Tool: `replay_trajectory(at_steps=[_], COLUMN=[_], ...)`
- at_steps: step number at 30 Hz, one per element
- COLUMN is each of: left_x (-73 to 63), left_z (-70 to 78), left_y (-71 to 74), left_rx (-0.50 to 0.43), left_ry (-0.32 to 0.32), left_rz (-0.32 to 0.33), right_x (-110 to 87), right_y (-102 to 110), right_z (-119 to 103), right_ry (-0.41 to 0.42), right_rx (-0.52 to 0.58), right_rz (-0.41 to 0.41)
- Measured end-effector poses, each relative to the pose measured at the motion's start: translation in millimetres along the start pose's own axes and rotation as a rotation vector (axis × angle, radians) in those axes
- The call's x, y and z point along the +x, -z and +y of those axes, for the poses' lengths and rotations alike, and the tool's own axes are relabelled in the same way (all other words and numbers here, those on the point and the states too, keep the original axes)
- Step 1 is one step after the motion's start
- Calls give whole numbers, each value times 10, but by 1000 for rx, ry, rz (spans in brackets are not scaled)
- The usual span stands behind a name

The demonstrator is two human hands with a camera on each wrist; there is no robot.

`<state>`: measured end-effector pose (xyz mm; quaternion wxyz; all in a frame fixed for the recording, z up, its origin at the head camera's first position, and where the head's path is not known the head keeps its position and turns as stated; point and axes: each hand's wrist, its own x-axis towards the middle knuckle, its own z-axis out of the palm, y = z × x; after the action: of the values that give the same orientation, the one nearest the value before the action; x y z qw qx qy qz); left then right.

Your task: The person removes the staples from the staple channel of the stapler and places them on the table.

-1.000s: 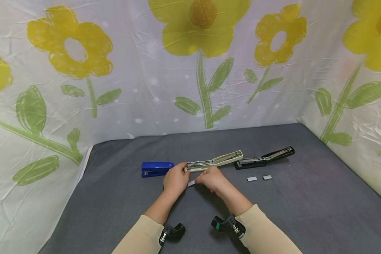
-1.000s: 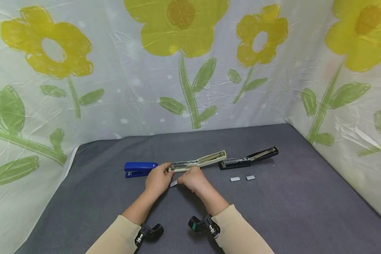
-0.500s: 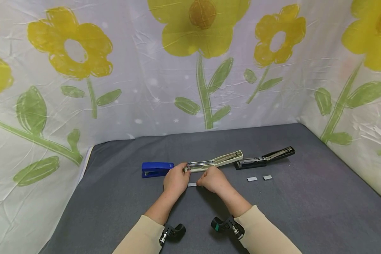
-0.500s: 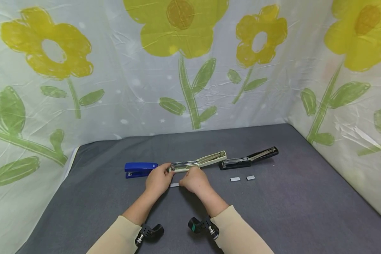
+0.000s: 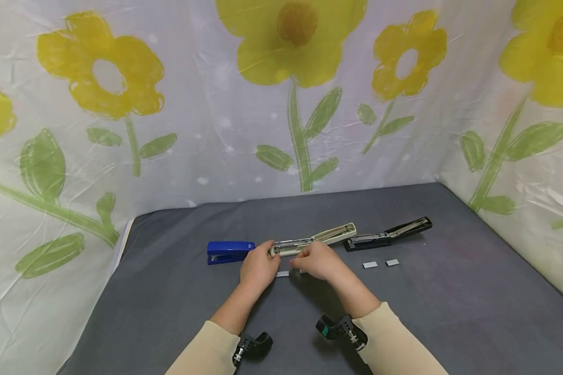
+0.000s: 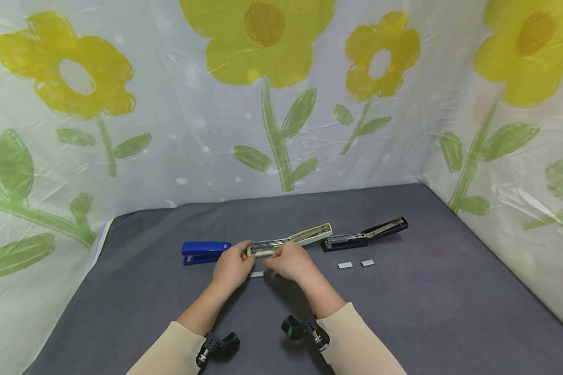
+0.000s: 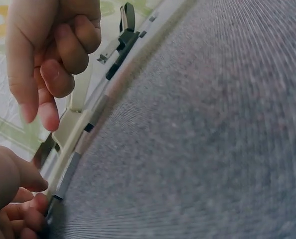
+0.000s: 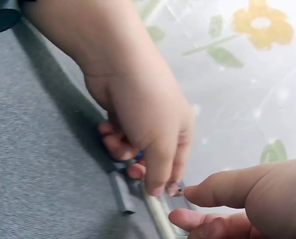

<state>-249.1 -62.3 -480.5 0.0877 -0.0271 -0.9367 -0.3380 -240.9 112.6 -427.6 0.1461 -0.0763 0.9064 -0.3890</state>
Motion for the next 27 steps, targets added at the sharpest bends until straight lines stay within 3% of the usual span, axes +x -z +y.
replay_trajectory(at_steps=[8, 12, 20, 27], left_x=[-53, -47, -75, -72], left_z=[98, 101, -293, -608], left_y=[197, 352, 611, 896], left_rx=[69, 52, -16, -173], left_ry=[-68, -87, -155, -65], left_rz=[82, 87, 106, 137], right_x=[-12, 16, 85, 153], right_y=[124, 160, 134, 87], right_z=[-88, -140, -285, -436], right_ry=[26, 23, 43, 81], right_rx=[39, 62, 65, 34], right_rz=[25, 48, 54, 43])
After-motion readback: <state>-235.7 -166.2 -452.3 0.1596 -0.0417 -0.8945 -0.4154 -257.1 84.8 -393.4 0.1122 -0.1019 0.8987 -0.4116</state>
